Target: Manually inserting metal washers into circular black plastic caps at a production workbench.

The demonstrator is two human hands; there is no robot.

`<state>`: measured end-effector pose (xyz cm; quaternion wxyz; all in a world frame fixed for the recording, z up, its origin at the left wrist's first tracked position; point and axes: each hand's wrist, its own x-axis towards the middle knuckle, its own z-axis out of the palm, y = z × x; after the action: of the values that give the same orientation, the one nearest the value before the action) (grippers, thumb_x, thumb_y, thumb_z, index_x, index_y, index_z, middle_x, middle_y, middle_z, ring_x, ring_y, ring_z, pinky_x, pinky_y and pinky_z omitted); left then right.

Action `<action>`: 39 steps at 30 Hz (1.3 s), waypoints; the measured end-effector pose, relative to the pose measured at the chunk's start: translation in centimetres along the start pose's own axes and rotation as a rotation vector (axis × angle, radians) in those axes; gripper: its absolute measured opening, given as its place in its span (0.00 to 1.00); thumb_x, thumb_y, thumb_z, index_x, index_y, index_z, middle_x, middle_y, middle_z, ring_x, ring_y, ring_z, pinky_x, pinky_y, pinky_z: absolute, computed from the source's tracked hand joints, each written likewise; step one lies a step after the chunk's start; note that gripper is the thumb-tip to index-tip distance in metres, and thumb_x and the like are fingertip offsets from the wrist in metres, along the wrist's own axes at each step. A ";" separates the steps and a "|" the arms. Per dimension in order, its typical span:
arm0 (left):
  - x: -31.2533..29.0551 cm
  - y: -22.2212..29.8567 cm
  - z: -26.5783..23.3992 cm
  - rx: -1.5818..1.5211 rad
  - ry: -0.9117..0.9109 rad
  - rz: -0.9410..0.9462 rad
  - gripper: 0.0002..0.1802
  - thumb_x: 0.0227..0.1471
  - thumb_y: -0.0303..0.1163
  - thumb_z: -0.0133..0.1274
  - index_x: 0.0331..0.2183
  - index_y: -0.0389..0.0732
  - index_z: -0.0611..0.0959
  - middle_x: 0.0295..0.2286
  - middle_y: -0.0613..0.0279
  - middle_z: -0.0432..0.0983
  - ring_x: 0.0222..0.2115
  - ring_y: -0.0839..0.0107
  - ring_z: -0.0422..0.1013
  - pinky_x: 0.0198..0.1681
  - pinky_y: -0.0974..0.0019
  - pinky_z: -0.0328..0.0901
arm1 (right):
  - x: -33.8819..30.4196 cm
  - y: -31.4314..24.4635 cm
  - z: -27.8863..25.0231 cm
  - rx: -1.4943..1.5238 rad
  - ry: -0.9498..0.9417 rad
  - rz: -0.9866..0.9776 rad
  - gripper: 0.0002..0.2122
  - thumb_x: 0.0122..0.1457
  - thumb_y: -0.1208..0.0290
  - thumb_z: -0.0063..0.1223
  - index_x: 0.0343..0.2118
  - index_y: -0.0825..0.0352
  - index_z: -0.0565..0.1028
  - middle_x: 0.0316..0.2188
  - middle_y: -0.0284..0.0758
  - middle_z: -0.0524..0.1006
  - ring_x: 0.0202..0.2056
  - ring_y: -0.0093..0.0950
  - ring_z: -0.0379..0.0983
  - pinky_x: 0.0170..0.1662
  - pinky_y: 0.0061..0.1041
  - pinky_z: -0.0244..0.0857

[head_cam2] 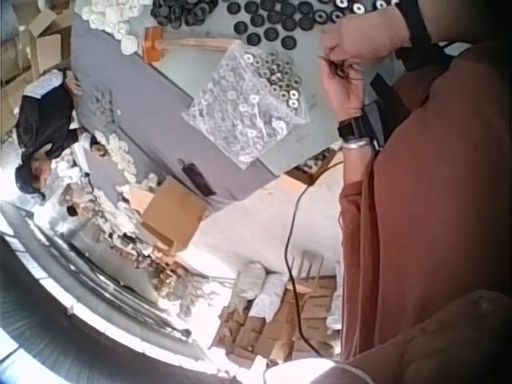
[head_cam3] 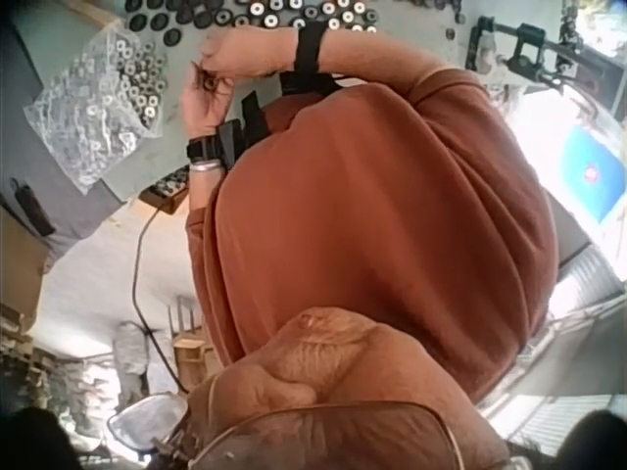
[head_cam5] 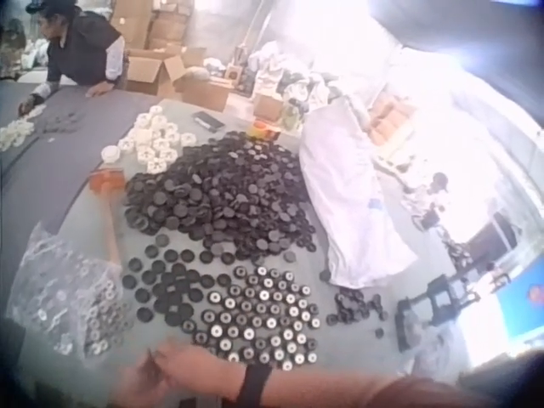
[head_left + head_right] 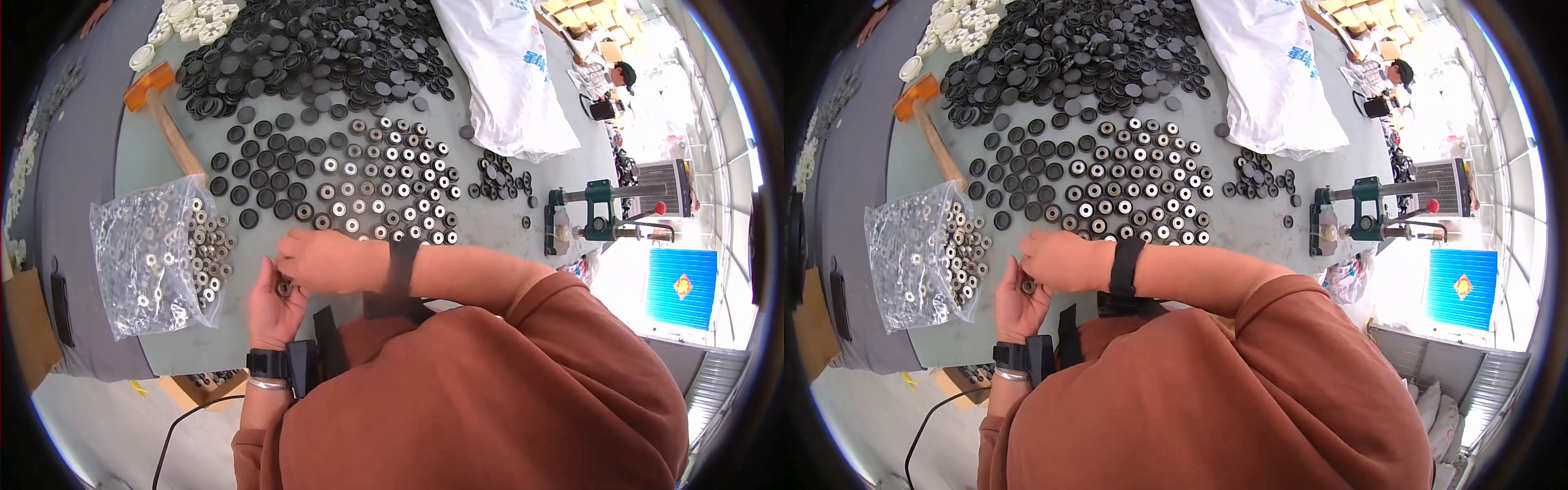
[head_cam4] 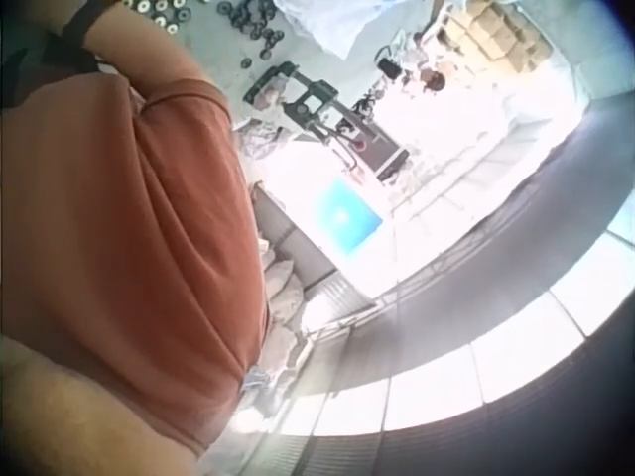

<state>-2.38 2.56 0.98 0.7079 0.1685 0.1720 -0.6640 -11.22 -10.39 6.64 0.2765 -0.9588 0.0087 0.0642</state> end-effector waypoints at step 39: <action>-0.3 0.4 -2.7 -0.041 -0.096 0.005 0.22 0.56 0.43 0.33 0.42 0.33 0.68 0.40 0.53 0.68 0.44 0.63 0.65 0.45 0.59 0.63 | 1.3 -0.1 1.8 0.276 0.067 -0.063 0.10 0.41 0.73 0.50 0.30 0.67 0.71 0.29 0.39 0.69 0.33 0.36 0.67 0.34 0.32 0.64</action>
<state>-2.05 4.15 -1.28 0.7203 0.1224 0.1508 -0.6659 -10.10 -9.38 5.01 0.4070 -0.9132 -0.0036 0.0215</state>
